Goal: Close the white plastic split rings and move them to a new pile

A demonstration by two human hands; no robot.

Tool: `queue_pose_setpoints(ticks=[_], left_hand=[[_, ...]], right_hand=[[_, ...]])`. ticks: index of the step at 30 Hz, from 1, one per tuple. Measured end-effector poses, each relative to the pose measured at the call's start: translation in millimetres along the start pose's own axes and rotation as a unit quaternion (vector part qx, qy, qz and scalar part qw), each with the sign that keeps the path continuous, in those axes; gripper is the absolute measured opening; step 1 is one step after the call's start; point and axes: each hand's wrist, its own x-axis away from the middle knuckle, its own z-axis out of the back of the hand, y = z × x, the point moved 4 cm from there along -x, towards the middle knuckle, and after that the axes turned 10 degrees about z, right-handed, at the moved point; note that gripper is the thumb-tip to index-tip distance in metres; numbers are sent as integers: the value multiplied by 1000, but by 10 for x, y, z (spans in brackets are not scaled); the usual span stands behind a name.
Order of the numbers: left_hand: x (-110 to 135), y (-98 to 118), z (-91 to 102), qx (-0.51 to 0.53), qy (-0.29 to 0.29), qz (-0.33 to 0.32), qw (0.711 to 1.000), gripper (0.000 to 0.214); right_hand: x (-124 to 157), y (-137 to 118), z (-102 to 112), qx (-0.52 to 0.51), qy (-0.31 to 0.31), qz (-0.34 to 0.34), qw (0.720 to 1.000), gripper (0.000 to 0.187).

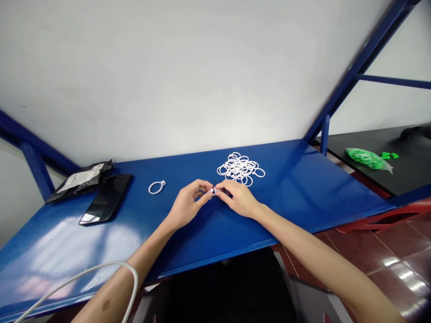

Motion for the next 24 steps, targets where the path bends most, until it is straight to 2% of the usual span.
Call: queue_pose_setpoints(ticks=[5, 14, 19, 24], left_hand=[[-1, -11, 19, -13, 10, -3, 1000, 27], [-24, -80, 9, 27, 23, -1, 999, 29], [-26, -137, 13, 14, 28, -41, 999, 24], [9, -97, 21, -59, 26, -95, 993, 12]], right_hand=[[3, -5, 1, 7, 1, 6, 1000, 16], [10, 0, -34, 14, -14, 5, 1000, 16], [46, -4, -66, 17, -34, 0, 999, 17], [89, -27, -71, 32, -60, 29, 997, 19]])
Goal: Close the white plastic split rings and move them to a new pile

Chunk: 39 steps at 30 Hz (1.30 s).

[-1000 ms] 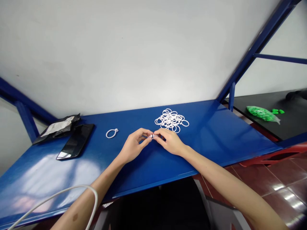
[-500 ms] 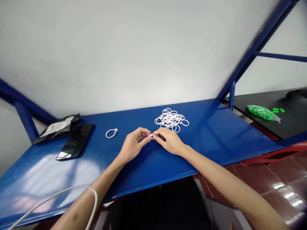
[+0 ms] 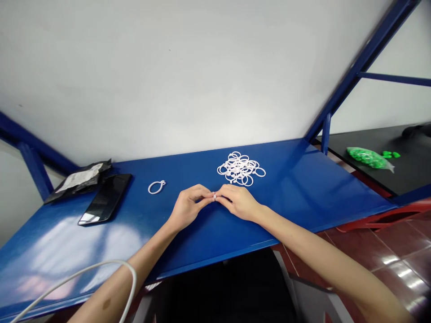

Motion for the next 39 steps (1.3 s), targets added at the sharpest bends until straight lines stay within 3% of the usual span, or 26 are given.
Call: queue_pose_setpoints(ticks=[6, 9, 11, 13, 14, 16, 19, 22, 24, 28, 30, 32, 35, 39], left_hand=[[-7, 121, 12, -93, 0, -50, 994, 14], [-54, 174, 140, -207, 33, -73, 975, 18], [-94, 166, 344, -324, 112, -50, 938, 26], [-119, 98, 615, -438, 203, 29, 875, 37], [-126, 41, 738, -485, 220, 77, 843, 44], [-130, -100, 929, -551, 206, 168, 791, 55], [-124, -288, 1043, -588, 129, 236, 763, 52], [-132, -348, 1024, -590, 95, 222, 770, 37], [-149, -319, 971, -573, 97, 192, 791, 33], [-175, -118, 726, -421, 88, 83, 899, 30], [-157, 1, 537, -297, 45, 47, 953, 30], [-119, 84, 338, -173, -9, 58, 983, 32], [-55, 151, 109, -41, -42, 87, 994, 29], [-21, 156, -6, 56, -37, 113, 991, 22]], right_hand=[[-37, -16, -32, 32, -7, 7, 999, 19], [-90, 48, -1, 42, 13, -13, 999, 17], [-103, 147, 83, 60, 43, -29, 997, 17], [-78, 300, 225, 90, 91, -55, 990, 15], [-49, 388, 305, 107, 117, -70, 985, 15], [33, 579, 456, 144, 162, -121, 969, 16], [137, 802, 555, 172, 158, -178, 956, 20], [164, 860, 541, 188, 133, -198, 953, 25], [139, 796, 520, 199, 142, -190, 951, 26], [35, 522, 428, 166, 157, -129, 965, 23], [-17, 364, 339, 111, 140, -85, 980, 22], [-51, 233, 235, 44, 107, -67, 991, 25], [-71, 98, 104, -22, 50, -68, 996, 21], [-73, 33, 50, -46, 22, -71, 996, 14]])
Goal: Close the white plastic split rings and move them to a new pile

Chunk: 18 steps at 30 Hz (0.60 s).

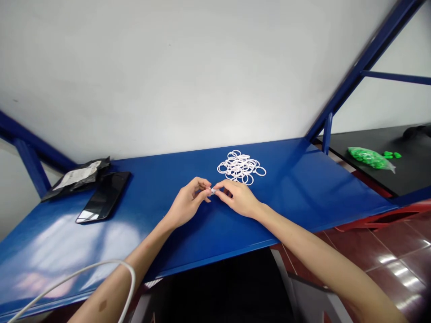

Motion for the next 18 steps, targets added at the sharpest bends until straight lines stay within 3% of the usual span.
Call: queue_pose_setpoints(ticks=[12, 18], left_hand=[[-27, -46, 3, 77, 4, -3, 997, 22], [-16, -64, -14, 96, 10, -46, 994, 19]], right_hand=[[13, -16, -23, -4, 21, 6, 1000, 16], [38, -37, -48, 12, 16, 32, 999, 17]])
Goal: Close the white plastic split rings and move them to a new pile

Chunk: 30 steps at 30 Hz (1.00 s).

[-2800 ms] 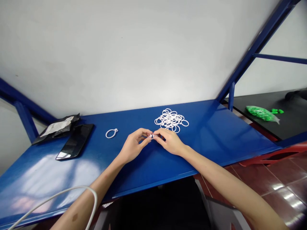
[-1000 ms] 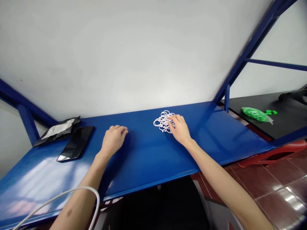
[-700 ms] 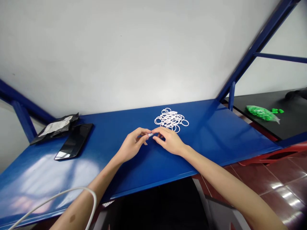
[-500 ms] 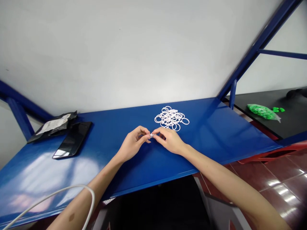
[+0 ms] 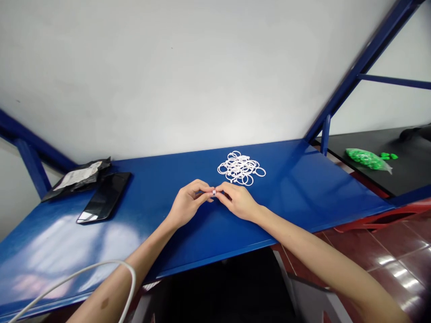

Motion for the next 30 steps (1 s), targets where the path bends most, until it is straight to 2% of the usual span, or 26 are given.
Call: queue_pose_setpoints(ticks=[5, 11, 16, 19, 22, 24, 26, 30], left_hand=[[35, -13, -13, 5, -6, -16, 1000, 16], [30, -61, -25, -22, -5, -10, 1000, 21], [-14, 15, -5, -127, 15, -45, 991, 20], [-42, 67, 60, -259, 53, -83, 961, 23], [-94, 9, 196, -396, 89, -100, 908, 29], [-148, -95, 318, -458, 100, -80, 880, 32], [-202, -206, 436, -502, 105, -42, 858, 37], [-253, -329, 553, -539, 97, 0, 837, 47]], right_hand=[[32, -28, 13, -6, 6, 25, 1000, 19], [43, -15, 3, -2, -15, 14, 1000, 22], [-13, 40, -10, 33, -8, -9, 999, 20], [-46, 139, 78, 62, 24, -20, 998, 20], [-41, 329, 256, 107, 90, -40, 989, 19], [-15, 477, 377, 143, 132, -64, 979, 18], [11, 593, 451, 175, 143, -88, 970, 18], [25, 610, 474, 203, 139, -114, 963, 23]])
